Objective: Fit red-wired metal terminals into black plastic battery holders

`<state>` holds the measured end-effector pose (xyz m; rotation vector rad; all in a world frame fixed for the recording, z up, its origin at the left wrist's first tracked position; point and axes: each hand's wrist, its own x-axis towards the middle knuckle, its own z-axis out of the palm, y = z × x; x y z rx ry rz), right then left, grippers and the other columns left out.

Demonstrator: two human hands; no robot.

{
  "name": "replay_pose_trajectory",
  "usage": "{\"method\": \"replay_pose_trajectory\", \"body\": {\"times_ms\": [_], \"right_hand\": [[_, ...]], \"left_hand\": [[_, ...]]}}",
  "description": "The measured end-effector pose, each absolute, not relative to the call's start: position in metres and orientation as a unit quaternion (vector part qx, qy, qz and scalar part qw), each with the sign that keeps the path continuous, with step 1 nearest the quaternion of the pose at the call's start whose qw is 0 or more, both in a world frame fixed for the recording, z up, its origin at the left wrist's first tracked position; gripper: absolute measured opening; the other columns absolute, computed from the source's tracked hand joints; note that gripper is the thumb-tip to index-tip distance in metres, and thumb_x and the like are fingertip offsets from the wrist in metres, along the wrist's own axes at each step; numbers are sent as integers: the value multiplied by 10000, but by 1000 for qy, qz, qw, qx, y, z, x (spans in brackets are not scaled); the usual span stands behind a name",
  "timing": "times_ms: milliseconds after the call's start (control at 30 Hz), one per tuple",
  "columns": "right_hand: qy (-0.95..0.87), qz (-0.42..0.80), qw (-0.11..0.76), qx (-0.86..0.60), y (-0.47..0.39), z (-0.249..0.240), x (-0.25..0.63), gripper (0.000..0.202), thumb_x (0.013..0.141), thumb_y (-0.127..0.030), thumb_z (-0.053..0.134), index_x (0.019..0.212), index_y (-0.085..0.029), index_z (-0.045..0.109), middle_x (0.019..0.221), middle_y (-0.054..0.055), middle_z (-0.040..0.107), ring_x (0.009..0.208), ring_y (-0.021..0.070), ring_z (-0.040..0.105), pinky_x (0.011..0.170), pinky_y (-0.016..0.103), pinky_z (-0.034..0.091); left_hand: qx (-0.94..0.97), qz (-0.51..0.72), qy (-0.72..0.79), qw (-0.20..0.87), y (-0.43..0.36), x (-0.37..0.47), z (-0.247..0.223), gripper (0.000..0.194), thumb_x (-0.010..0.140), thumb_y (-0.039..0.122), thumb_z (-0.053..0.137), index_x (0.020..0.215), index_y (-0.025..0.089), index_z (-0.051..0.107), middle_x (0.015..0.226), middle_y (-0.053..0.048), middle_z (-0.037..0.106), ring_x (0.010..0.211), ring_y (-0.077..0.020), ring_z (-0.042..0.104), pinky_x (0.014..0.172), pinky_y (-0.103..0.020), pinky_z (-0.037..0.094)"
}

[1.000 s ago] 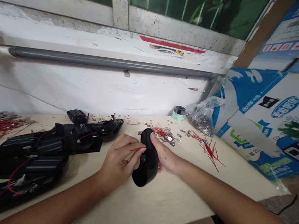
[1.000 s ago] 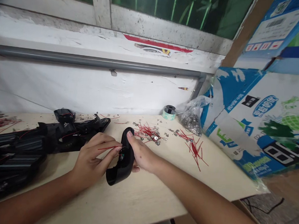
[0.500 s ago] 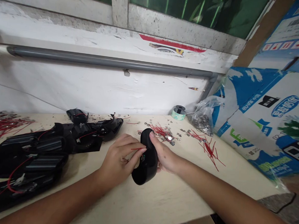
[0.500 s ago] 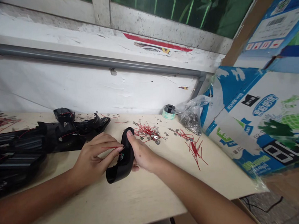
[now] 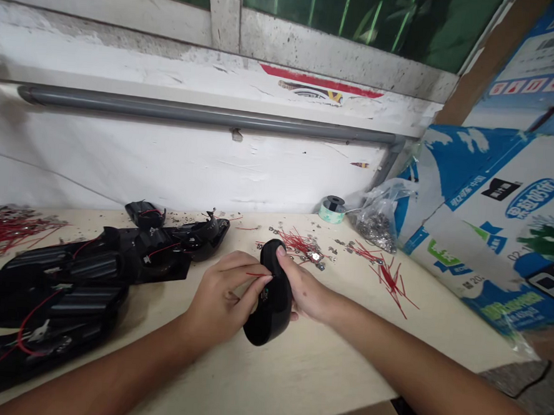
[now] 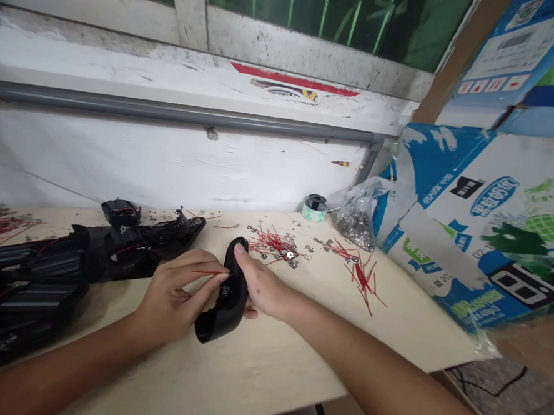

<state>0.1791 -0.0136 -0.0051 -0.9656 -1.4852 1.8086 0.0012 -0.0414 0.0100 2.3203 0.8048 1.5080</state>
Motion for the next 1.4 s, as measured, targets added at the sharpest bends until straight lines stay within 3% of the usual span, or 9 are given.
{"method": "replay_pose_trajectory", "body": {"times_ms": [700,1400], "right_hand": [[-576,672,290,-364,-13,-4,180,732,883,-821,303,611,-171,500,445,-2,496,338,100,423,305,204,341],[-576,672,273,-377,-11,-7,182,768,889,-825,258,634,-155,535,460,10,517,355,108,458,328,203,367]], "left_hand": [[769,515,337,175,-43,3,10,132,893,166,639,838,170,759,831,-67,736,764,-171,682,729,-275,550],[788,497,315,180,-40,0,10,143,905,149,611,857,171,743,854,-73,729,785,-169,675,728,-271,539]]}}
